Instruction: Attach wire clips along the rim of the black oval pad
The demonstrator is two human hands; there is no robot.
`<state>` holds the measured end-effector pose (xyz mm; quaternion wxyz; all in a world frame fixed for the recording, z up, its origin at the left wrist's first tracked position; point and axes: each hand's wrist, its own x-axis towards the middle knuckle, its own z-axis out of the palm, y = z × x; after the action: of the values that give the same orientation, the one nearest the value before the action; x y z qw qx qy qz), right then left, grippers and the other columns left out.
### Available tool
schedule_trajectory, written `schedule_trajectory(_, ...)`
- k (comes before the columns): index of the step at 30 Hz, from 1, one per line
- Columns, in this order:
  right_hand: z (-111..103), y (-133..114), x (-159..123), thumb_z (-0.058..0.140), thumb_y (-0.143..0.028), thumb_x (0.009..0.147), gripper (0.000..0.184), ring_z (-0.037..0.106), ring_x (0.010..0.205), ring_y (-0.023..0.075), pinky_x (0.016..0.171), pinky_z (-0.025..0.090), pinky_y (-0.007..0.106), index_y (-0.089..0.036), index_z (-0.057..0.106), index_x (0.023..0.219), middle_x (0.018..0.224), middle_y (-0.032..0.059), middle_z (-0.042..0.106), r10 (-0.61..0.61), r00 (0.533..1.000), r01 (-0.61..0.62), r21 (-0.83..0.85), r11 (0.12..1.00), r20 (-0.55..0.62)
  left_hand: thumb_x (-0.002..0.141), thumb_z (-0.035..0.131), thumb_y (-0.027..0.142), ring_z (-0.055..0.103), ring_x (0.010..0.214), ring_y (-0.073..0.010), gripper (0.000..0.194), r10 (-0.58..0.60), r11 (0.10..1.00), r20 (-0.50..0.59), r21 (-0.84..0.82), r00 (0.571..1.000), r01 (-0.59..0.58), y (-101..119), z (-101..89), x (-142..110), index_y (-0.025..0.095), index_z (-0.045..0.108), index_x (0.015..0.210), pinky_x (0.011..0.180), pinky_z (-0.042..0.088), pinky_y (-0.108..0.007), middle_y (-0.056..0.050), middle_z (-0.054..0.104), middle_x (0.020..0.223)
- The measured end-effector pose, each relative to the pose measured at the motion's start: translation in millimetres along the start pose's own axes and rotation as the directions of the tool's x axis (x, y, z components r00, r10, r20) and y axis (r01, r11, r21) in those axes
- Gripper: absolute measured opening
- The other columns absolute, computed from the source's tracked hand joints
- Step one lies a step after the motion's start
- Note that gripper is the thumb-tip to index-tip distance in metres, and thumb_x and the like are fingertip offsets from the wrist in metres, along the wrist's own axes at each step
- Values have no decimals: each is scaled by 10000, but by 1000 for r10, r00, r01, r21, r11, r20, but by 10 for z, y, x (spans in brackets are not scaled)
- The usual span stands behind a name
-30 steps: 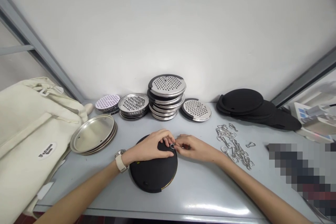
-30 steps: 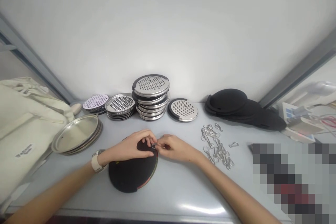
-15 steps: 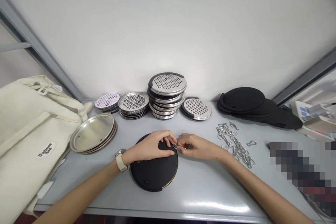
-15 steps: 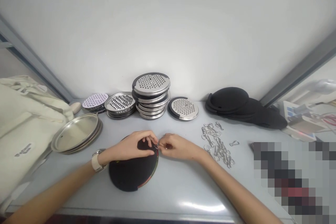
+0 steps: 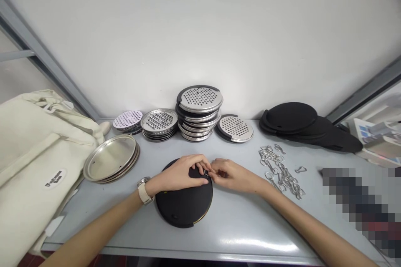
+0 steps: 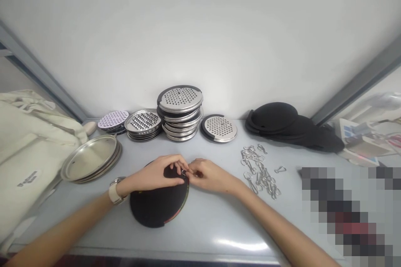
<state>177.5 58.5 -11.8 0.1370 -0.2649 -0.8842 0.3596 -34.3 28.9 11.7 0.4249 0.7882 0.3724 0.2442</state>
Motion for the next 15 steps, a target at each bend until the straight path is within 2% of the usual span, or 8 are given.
schedule_trajectory(6,-73,-27,-14,449,-164,876,215,461,654,107,584,343,221,-177,436,662,708,-19,498,14,998,-15,15,1000,68,766,666,135,592,877,-120,274,-4,1000,9,-14,1000,4,13,-5,0,197,607,1026,803,461,-227,7,651,982)
schedule_trajectory(15,-147,18,-32,480,-198,887,137,485,711,114,653,403,222,-158,542,771,806,4,519,24,989,-43,131,990,145,762,670,131,588,872,-117,278,-1,1000,2,-2,1000,1,3,2,3,198,607,1025,804,462,-225,11,649,967)
